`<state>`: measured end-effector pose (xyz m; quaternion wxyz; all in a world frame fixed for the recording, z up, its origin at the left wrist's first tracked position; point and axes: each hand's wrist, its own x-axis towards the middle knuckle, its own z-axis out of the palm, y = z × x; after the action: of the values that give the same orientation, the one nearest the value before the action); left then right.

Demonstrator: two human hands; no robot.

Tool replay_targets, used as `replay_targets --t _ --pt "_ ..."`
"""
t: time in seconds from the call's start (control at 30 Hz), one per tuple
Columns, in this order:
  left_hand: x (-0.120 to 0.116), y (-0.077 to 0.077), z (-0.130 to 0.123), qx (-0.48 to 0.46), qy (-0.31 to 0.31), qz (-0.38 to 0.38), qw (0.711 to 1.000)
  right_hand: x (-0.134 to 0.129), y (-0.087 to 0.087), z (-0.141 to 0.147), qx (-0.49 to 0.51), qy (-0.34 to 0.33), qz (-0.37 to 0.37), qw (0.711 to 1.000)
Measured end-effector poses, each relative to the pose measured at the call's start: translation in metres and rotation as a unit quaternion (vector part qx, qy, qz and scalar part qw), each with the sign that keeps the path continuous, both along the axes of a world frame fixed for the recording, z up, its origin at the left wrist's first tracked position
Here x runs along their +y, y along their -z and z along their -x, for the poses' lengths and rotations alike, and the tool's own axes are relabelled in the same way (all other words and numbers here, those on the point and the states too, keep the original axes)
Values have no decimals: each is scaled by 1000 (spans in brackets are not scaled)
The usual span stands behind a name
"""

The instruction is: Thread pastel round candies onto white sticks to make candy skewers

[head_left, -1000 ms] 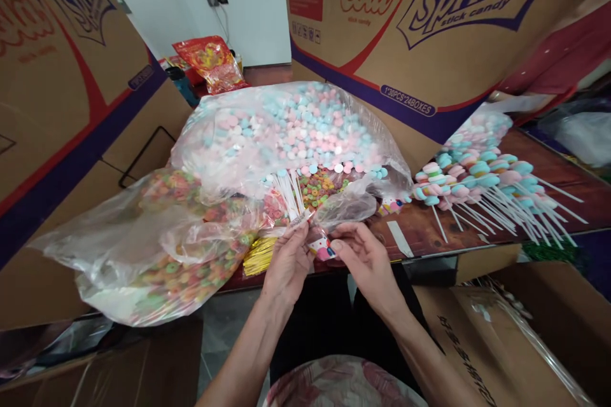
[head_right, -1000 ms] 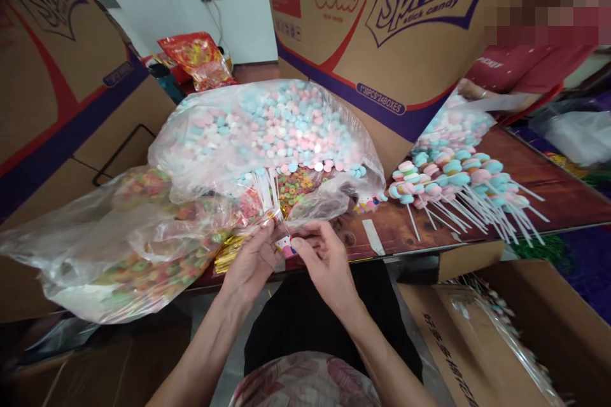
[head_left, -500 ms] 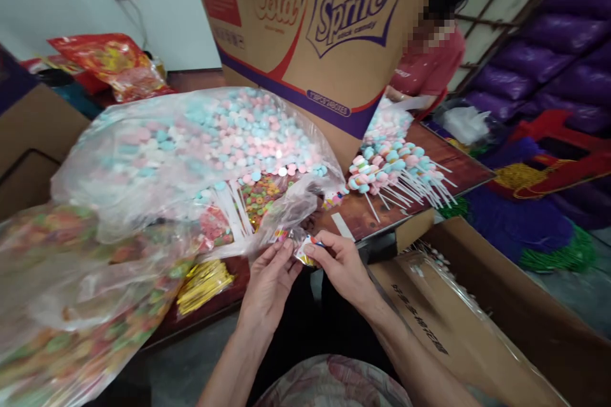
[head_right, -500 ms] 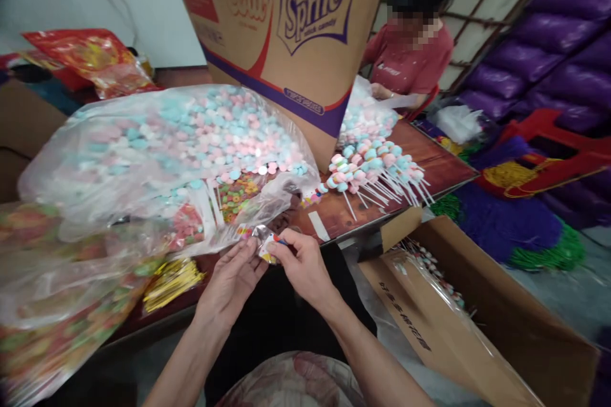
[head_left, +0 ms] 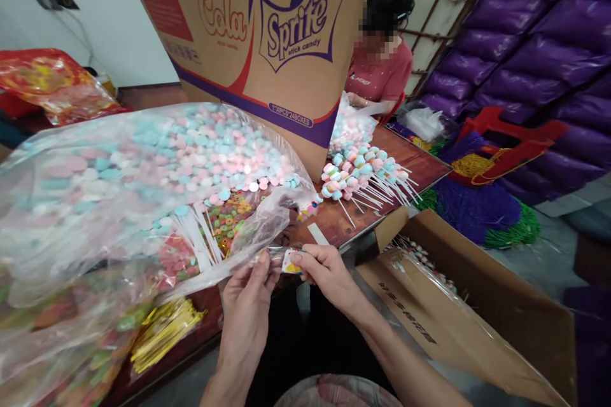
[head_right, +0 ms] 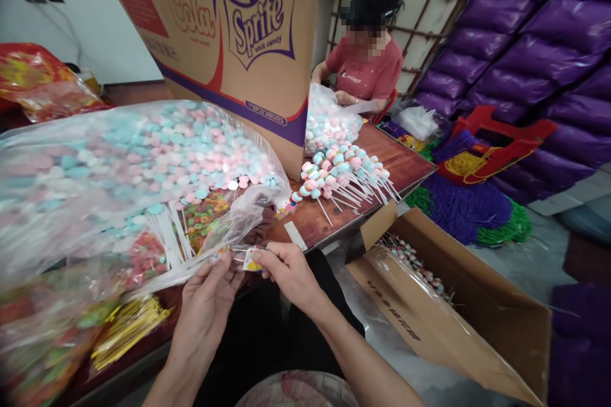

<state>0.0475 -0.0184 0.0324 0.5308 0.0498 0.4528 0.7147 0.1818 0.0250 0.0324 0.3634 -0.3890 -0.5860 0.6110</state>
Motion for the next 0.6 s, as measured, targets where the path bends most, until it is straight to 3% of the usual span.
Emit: replay_targets --t 0.1,0.2,0.3,0.37,0.43,0.5,0.53,0.6 --pt "4 0 -1 -9 -36 -2 999 2 -3 2 -14 -2 -18 1000" --pt "8 0 2 -28 -42 -2 999 14 -10 -1 -110 18 -103 988" --pt "11 -1 12 -53 -49 11 997 49 -26 -20 -240 92 -208 944" --pt "11 -3 20 -71 -49 33 996 80 -38 -38 -470 151 -362 791" --pt "11 -6 28 -92 -41 54 993 111 -45 -57 -519 157 -381 748" --pt "10 -10 34 -109 -42 64 991 132 -45 -72 -627 102 -425 645" --pt "10 -11 36 -115 -47 68 990 139 -43 -78 -652 77 -449 606" --pt "9 -14 39 -125 -62 79 987 142 -37 -87 -666 43 -471 577"
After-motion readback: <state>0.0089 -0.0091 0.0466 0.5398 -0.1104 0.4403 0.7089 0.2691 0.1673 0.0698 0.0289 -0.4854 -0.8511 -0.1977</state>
